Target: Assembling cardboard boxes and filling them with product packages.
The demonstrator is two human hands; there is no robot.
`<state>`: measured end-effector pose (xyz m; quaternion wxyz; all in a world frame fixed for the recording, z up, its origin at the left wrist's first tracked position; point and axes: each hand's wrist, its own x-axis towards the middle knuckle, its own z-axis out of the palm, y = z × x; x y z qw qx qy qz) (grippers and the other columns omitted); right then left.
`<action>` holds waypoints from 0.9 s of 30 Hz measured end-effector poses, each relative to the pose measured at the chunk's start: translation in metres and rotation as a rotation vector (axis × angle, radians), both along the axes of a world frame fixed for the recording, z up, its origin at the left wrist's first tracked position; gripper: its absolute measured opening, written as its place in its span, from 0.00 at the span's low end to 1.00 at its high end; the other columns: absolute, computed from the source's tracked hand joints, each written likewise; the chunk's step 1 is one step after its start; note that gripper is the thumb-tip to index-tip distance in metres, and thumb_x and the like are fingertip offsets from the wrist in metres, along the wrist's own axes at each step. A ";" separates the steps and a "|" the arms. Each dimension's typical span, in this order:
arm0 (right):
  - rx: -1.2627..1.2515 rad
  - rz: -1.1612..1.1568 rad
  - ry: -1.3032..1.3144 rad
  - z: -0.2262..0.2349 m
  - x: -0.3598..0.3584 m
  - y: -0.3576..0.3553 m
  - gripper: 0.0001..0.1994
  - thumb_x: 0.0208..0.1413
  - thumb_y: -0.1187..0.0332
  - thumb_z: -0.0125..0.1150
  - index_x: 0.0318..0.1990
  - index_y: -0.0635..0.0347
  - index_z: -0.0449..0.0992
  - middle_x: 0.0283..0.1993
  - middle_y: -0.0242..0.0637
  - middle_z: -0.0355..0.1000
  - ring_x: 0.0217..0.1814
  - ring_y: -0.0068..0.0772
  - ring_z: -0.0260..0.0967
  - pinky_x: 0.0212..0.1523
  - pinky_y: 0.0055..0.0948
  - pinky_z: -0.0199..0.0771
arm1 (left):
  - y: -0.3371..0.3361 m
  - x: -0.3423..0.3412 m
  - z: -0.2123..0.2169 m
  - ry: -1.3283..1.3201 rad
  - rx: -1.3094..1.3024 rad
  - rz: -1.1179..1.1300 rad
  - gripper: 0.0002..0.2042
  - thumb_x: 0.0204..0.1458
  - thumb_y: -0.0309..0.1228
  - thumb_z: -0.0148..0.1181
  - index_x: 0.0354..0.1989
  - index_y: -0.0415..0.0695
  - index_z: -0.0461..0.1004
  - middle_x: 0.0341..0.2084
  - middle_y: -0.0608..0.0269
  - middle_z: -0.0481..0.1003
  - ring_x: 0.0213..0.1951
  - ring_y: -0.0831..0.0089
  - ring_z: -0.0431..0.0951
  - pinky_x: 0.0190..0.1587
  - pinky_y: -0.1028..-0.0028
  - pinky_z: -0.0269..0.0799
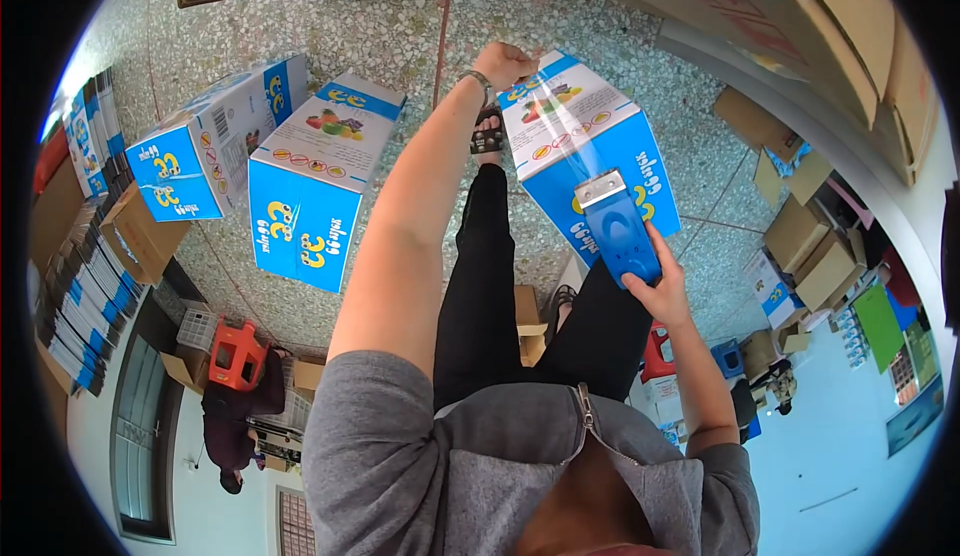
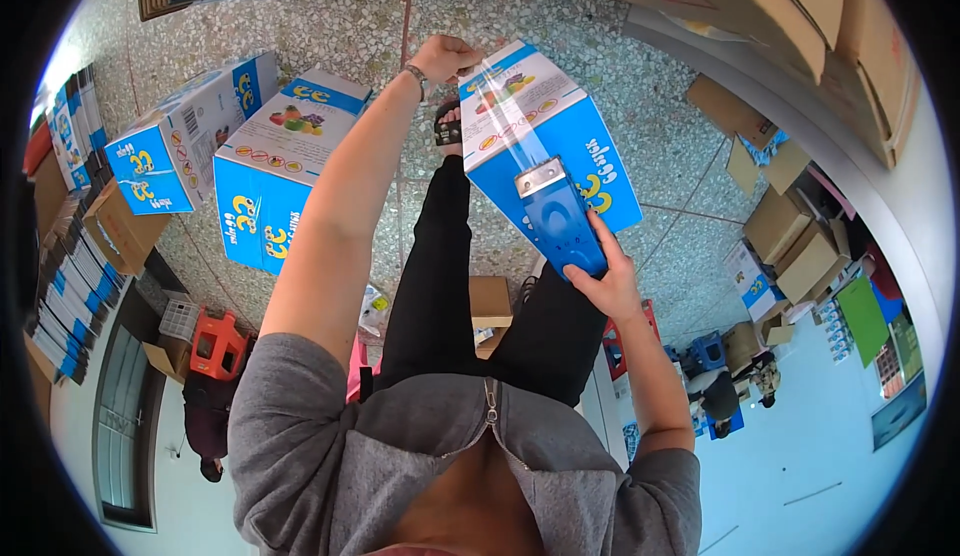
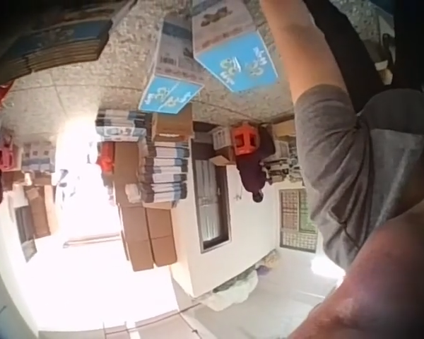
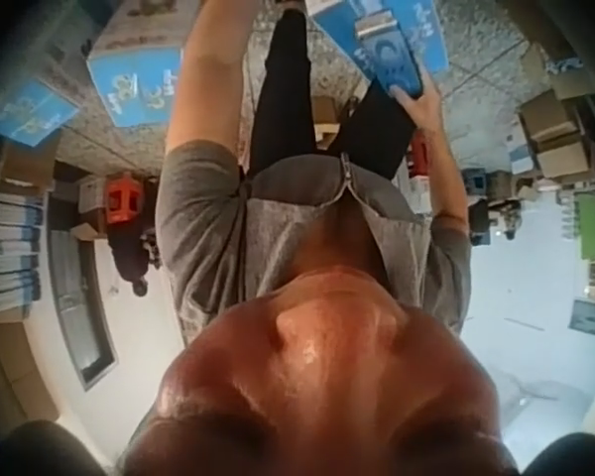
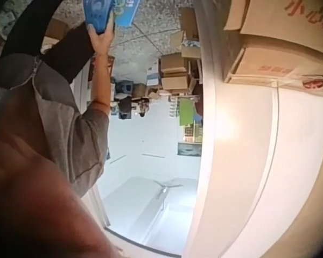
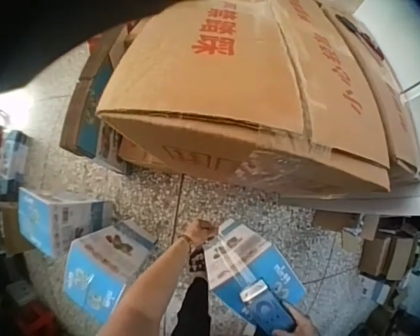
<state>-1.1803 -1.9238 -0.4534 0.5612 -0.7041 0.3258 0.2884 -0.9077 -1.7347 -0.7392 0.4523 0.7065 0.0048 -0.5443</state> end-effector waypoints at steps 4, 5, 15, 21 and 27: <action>-0.033 0.013 0.010 -0.015 0.002 0.001 0.39 0.44 0.75 0.65 0.66 0.66 0.54 0.61 0.49 0.63 0.62 0.37 0.62 0.61 0.33 0.61 | -0.002 -0.023 -0.026 -0.039 0.042 0.013 0.15 0.46 0.45 0.64 0.29 0.44 0.82 0.21 0.63 0.79 0.24 0.73 0.78 0.30 0.72 0.73; -0.038 0.012 0.048 -0.020 0.004 0.002 0.39 0.45 0.74 0.64 0.66 0.65 0.54 0.61 0.49 0.63 0.62 0.37 0.62 0.61 0.33 0.61 | -0.005 -0.028 -0.031 -0.097 0.102 -0.016 0.15 0.46 0.44 0.64 0.29 0.45 0.82 0.22 0.63 0.79 0.26 0.72 0.79 0.32 0.71 0.74; -0.087 -0.003 -0.028 -0.056 -0.005 0.002 0.37 0.46 0.69 0.67 0.64 0.61 0.58 0.59 0.49 0.66 0.61 0.39 0.64 0.59 0.34 0.63 | -0.029 -0.090 -0.015 -0.732 0.633 -0.123 0.17 0.47 0.42 0.64 0.40 0.43 0.76 0.31 0.55 0.79 0.38 0.60 0.79 0.41 0.65 0.75; -0.014 -0.061 -0.037 -0.060 -0.022 -0.021 0.37 0.45 0.69 0.68 0.64 0.61 0.58 0.58 0.48 0.67 0.60 0.36 0.65 0.59 0.34 0.64 | -0.047 -0.128 0.102 -0.470 0.002 0.220 0.12 0.53 0.33 0.57 0.44 0.42 0.76 0.36 0.47 0.77 0.43 0.54 0.78 0.47 0.64 0.71; -0.056 0.086 -0.165 -0.071 -0.023 -0.030 0.38 0.46 0.64 0.68 0.67 0.52 0.57 0.61 0.46 0.65 0.61 0.39 0.65 0.59 0.32 0.64 | -0.057 -0.155 0.109 -0.822 0.099 -0.006 0.16 0.54 0.41 0.57 0.47 0.49 0.76 0.42 0.56 0.78 0.39 0.59 0.80 0.41 0.65 0.75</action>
